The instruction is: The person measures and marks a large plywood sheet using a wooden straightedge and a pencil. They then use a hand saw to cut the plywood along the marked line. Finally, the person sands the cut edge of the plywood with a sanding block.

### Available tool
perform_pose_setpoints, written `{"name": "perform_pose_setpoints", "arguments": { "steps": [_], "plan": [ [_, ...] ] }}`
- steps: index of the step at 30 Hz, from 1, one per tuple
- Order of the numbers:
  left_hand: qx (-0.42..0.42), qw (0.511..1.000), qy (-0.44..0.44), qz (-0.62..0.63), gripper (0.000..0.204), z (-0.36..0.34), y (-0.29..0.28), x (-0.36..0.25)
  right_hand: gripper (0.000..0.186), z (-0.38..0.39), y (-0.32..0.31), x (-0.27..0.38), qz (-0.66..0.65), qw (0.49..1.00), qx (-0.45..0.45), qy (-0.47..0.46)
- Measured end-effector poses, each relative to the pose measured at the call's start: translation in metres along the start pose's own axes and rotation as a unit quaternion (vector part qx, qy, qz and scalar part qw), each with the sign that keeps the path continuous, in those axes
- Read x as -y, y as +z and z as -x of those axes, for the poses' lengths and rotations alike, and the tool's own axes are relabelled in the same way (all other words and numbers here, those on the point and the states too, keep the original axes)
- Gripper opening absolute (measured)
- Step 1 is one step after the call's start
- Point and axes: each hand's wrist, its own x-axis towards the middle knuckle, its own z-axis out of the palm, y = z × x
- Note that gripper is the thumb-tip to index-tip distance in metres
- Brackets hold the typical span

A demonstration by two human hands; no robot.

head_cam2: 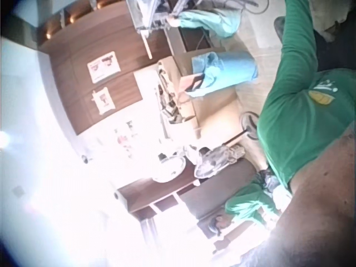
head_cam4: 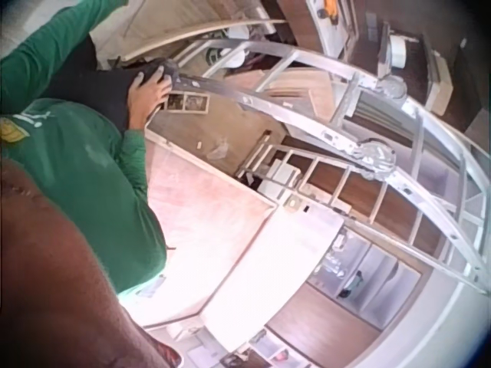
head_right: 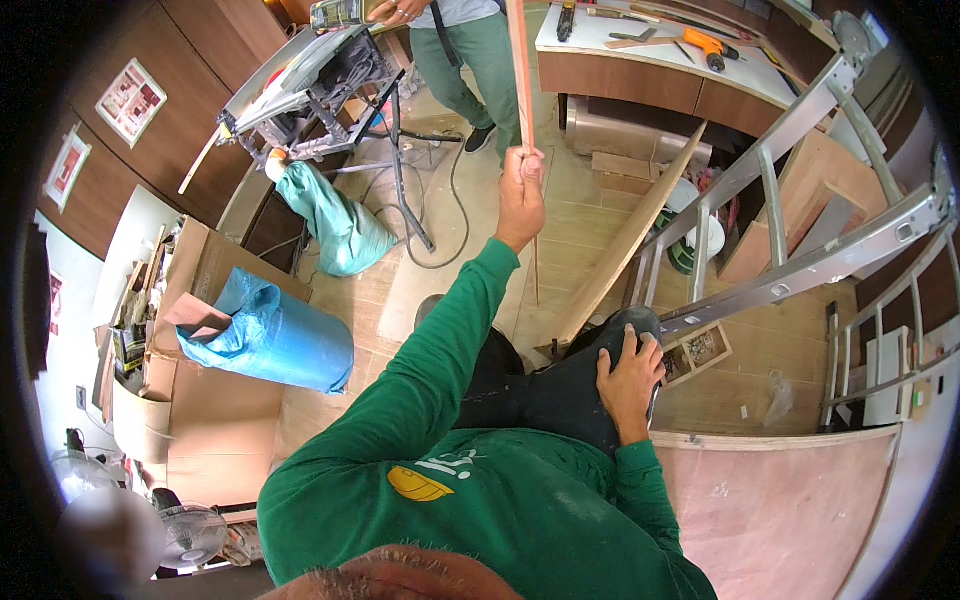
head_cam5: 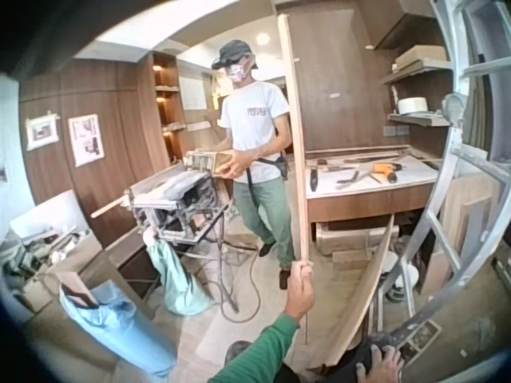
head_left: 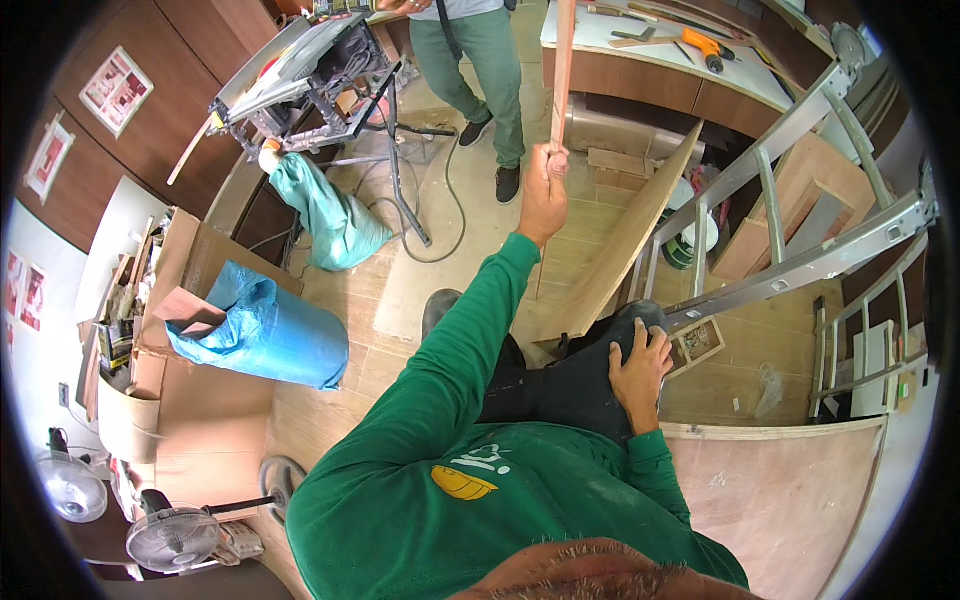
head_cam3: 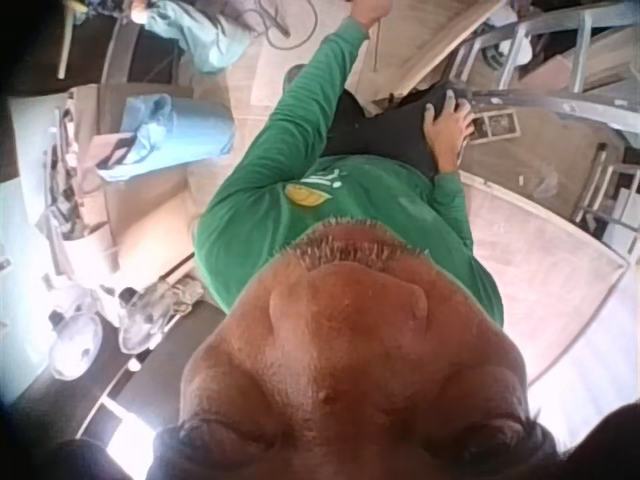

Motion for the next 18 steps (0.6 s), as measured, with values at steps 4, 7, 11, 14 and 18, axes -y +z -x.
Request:
{"name": "perform_pose_setpoints", "arguments": {
  "steps": [4, 7, 11, 14, 18],
  "plan": [
    [0.006, 1.000, 0.001, -0.004, 0.036, 0.004, 0.007, -0.004, 0.067, 0.000, 0.000, 0.000, -0.004, 1.000, -0.005, -0.004],
    [-0.001, 1.000, 0.016, 0.021, 0.031, 0.007, 0.014, -0.002, 0.067, 0.000, 0.000, -0.001, -0.009, 1.000, -0.008, -0.004],
    [0.023, 1.000, -0.004, -0.009, 0.040, 0.012, 0.016, 0.003, 0.068, 0.001, -0.001, -0.003, -0.012, 1.000, -0.007, -0.005],
    [0.035, 0.999, -0.003, -0.019, 0.040, 0.016, 0.019, 0.003, 0.068, 0.001, -0.001, -0.005, -0.016, 1.000, -0.005, -0.003],
    [0.045, 0.999, 0.012, -0.009, 0.041, 0.022, 0.029, 0.000, 0.068, 0.000, 0.000, -0.005, -0.010, 1.000, -0.005, -0.006]
  ]
}}
